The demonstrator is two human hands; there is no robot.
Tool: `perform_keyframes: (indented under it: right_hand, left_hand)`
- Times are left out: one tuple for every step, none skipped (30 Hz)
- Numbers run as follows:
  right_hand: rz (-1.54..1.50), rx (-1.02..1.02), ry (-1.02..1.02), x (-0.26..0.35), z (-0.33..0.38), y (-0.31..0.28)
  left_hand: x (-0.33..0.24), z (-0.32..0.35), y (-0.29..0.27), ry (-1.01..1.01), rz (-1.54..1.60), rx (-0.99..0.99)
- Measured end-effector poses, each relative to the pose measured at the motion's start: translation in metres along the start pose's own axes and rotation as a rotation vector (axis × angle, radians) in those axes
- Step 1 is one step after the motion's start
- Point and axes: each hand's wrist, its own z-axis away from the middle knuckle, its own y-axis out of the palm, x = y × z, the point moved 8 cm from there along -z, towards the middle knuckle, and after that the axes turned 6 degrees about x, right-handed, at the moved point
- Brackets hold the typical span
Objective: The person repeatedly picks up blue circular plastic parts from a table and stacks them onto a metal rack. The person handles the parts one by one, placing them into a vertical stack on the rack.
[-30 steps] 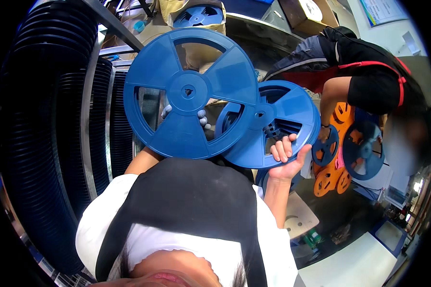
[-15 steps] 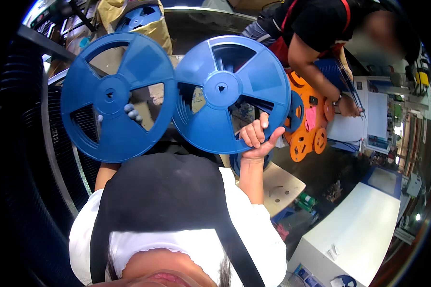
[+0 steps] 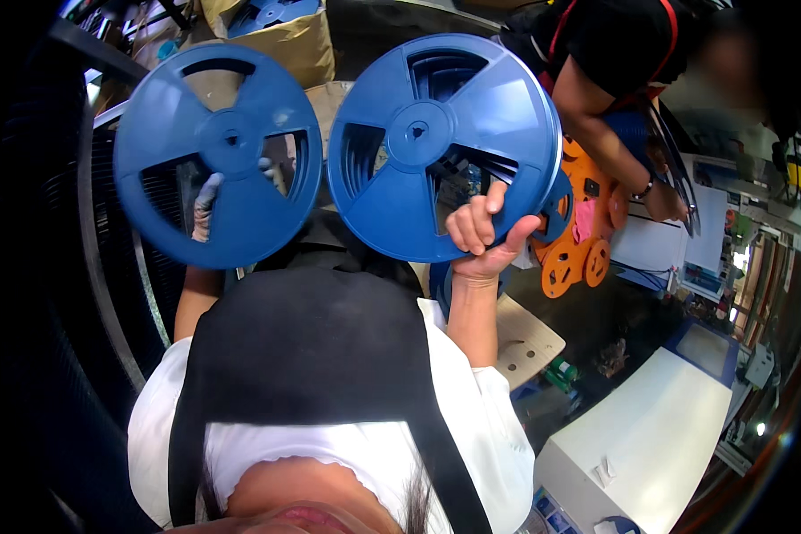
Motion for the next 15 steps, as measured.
perform_keyframes:
  right_hand:
    - [0.074, 0.019, 0.042, -0.011, -0.008, 0.01]
    - [0.159, 0.039, 0.085, -0.025, -0.018, 0.022]
    - [0.207, 0.032, 0.151, -0.043, -0.022, 0.029]
    - [0.333, 0.027, 0.231, -0.061, -0.024, 0.035]
    - [0.478, 0.017, 0.326, -0.081, -0.025, 0.042]
    - [0.575, 0.047, 0.426, -0.099, -0.026, 0.051]
    - [0.593, 0.047, 0.477, -0.116, -0.029, 0.067]
    - [0.798, 0.068, 0.458, -0.121, -0.028, 0.071]
    - [0.926, 0.089, 0.465, -0.125, -0.03, 0.07]
    - [1.054, 0.111, 0.47, -0.129, -0.032, 0.069]
    - [1.12, 0.148, 0.486, -0.132, -0.033, 0.069]
    - [1.185, 0.186, 0.503, -0.134, -0.033, 0.069]
    - [1.251, 0.224, 0.518, -0.135, -0.033, 0.068]
    - [1.221, 0.181, 0.499, -0.131, -0.033, 0.069]
    - [1.19, 0.14, 0.481, -0.127, -0.033, 0.07]
  left_hand:
    - [0.003, -0.002, -0.001, -0.008, -0.095, -0.056]
    - [0.002, -0.006, -0.003, -0.018, -0.182, -0.107]
    - [0.003, -0.009, -0.003, -0.021, -0.274, -0.163]
    - [0.013, -0.02, 0.0, -0.079, -0.365, -0.105]
    - [0.025, -0.033, 0.004, -0.14, -0.456, -0.045]
    - [0.036, -0.043, 0.006, -0.167, -0.517, 0.006]
    - [0.044, -0.05, 0.007, -0.166, -0.541, 0.026]
    - [0.055, -0.058, 0.009, -0.181, -0.547, 0.054]
    - [0.06, -0.062, 0.006, -0.169, -0.534, 0.057]
    - [0.063, -0.065, 0.004, -0.154, -0.505, 0.057]
    - [0.063, -0.066, 0.003, -0.148, -0.466, 0.062]
    - [0.062, -0.066, 0.002, -0.142, -0.423, 0.067]
    - [0.059, -0.065, 0.002, -0.139, -0.375, 0.077]
    - [0.054, -0.06, 0.001, -0.132, -0.323, 0.083]
    - [0.049, -0.057, 0.002, -0.127, -0.267, 0.099]
